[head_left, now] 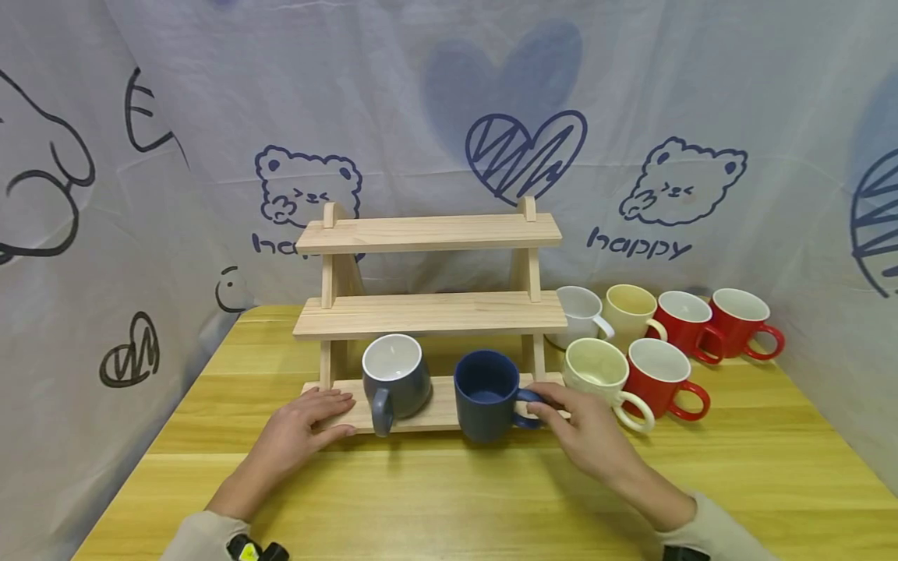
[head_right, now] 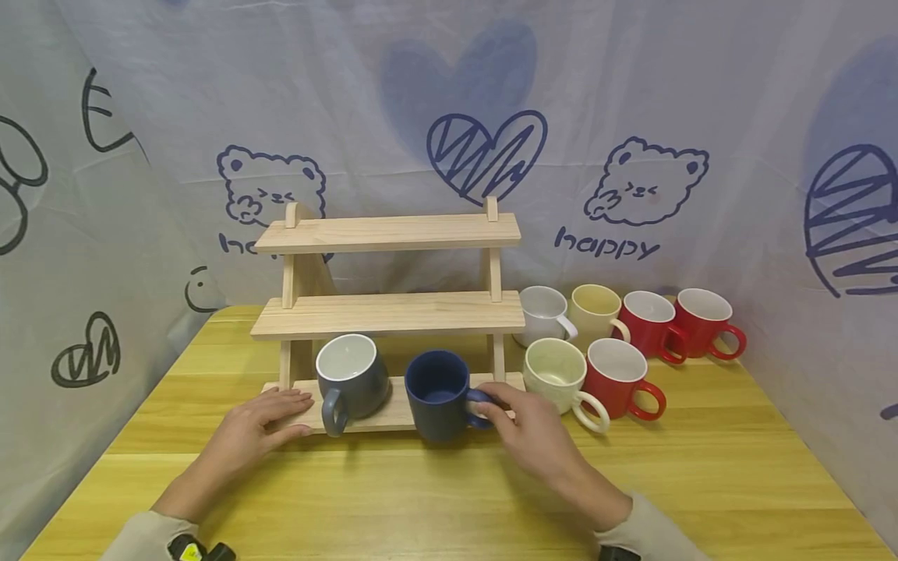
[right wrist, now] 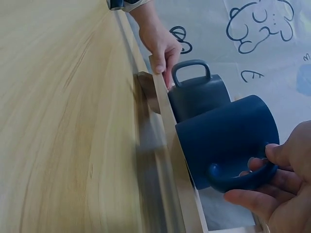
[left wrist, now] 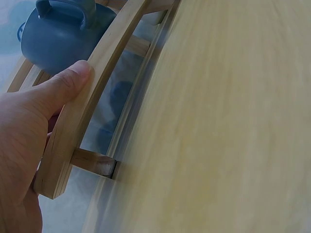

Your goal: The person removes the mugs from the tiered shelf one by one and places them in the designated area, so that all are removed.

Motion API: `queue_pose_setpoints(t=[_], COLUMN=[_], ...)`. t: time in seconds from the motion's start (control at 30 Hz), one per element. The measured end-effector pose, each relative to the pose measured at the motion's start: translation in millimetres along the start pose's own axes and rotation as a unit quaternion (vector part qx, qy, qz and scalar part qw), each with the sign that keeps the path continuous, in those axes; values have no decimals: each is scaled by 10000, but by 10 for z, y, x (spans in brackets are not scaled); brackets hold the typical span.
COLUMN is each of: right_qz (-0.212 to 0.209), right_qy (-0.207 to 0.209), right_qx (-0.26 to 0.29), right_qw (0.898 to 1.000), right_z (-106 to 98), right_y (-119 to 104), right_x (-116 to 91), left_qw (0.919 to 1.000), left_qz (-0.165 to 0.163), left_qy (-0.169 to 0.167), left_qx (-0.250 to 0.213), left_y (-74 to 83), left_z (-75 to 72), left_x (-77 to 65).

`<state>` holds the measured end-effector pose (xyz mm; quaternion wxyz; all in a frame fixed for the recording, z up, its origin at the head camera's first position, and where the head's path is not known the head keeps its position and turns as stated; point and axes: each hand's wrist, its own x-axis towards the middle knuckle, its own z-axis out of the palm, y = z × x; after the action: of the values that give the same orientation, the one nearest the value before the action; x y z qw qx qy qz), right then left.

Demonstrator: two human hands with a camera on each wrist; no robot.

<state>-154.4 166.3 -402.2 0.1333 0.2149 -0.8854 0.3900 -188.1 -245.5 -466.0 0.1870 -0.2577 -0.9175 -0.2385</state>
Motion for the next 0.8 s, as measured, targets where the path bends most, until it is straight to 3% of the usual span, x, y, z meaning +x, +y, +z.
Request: queue_pose_setpoints(t=[0.3,0.57,0.8], right_qz=[-48,323,712], right_qy=[307,419,482], right_qx=[-49,156,27], right_qw=[9995,9985,9963], right_z=[-166,-385,-615], right_y=[84,150,150], right_x=[-88,-166,-229], left_qw=[10000,9999,9999], left_qz=[-35,-114,-103], left_qy=[-49,-104,-102], left_qx=[-13,-34,-35], left_y=[-5,-1,-4], left_z=[5,-2,-1], left_x=[0,3,3])
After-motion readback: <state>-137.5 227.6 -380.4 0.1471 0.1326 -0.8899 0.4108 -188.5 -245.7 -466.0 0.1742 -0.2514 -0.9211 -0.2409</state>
